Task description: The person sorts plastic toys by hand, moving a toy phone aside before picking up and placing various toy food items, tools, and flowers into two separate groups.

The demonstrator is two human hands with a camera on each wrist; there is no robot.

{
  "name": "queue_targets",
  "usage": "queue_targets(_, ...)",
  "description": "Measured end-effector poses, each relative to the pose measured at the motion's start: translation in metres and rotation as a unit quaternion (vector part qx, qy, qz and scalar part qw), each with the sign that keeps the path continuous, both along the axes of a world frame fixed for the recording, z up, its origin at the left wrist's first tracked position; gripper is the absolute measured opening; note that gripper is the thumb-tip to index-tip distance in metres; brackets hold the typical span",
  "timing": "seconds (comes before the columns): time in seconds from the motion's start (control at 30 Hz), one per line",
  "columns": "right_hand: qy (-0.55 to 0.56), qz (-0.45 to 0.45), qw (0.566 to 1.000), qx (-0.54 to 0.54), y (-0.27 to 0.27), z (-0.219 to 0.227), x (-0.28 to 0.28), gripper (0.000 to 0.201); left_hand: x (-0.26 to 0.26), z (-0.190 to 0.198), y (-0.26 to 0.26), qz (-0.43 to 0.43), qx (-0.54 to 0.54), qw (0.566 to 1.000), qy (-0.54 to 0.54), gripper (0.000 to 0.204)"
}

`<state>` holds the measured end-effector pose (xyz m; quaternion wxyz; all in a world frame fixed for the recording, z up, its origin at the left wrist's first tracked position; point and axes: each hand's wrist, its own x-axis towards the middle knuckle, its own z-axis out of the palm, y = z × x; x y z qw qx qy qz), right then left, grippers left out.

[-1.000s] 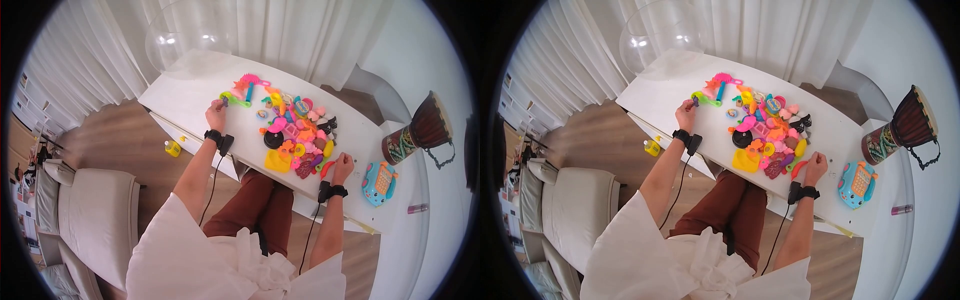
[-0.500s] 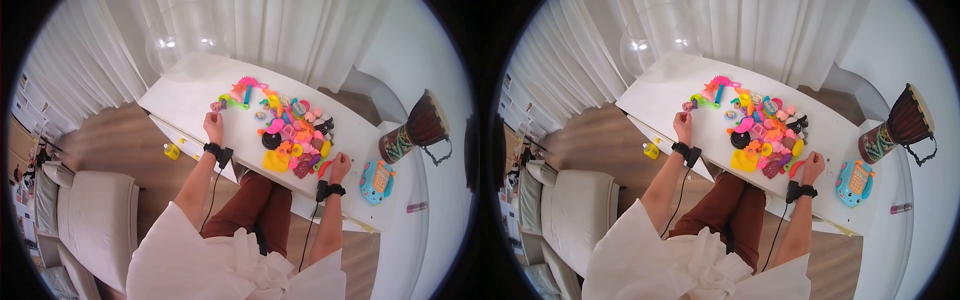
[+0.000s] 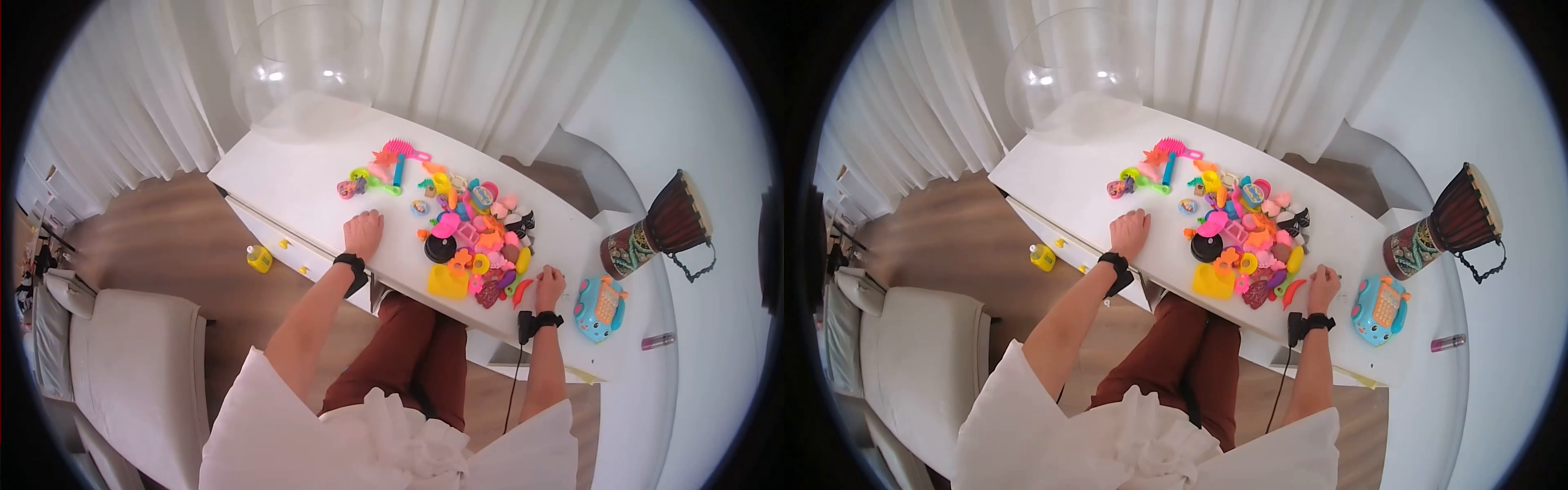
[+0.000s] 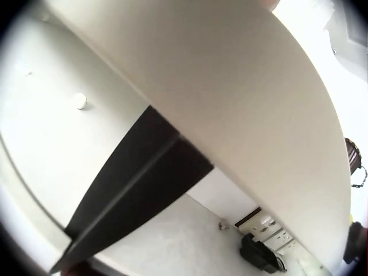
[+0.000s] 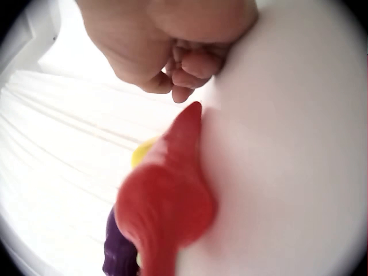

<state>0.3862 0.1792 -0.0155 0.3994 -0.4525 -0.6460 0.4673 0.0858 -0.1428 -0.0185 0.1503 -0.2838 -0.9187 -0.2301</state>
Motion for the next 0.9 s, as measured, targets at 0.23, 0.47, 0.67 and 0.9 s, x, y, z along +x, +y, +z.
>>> queue_targets(0.23, -0.039, 0.172, 0.957, 0.229, -0.014, 0.050, -0.105, 0.016, -0.001, 0.006, 0.001, -0.007, -0.017, 0.999, -0.043, 0.031)
queue_targets(0.47, -0.219, 0.434, 0.789, 0.376, -0.116, 0.078, -0.231, 0.022, -0.004, 0.006, 0.002, -0.006, -0.038, 0.997, -0.063, 0.026)
queue_targets(0.67, -0.238, 0.500, 0.669, 0.495, -0.128, 0.064, -0.264, 0.018, -0.004, 0.004, 0.000, -0.016, -0.039, 0.998, -0.054, 0.020)
queue_targets(0.9, -0.323, 0.525, 0.620, 0.485, -0.123, 0.060, -0.277, 0.010, -0.005, 0.006, 0.001, -0.018, -0.032, 0.997, -0.073, 0.027)
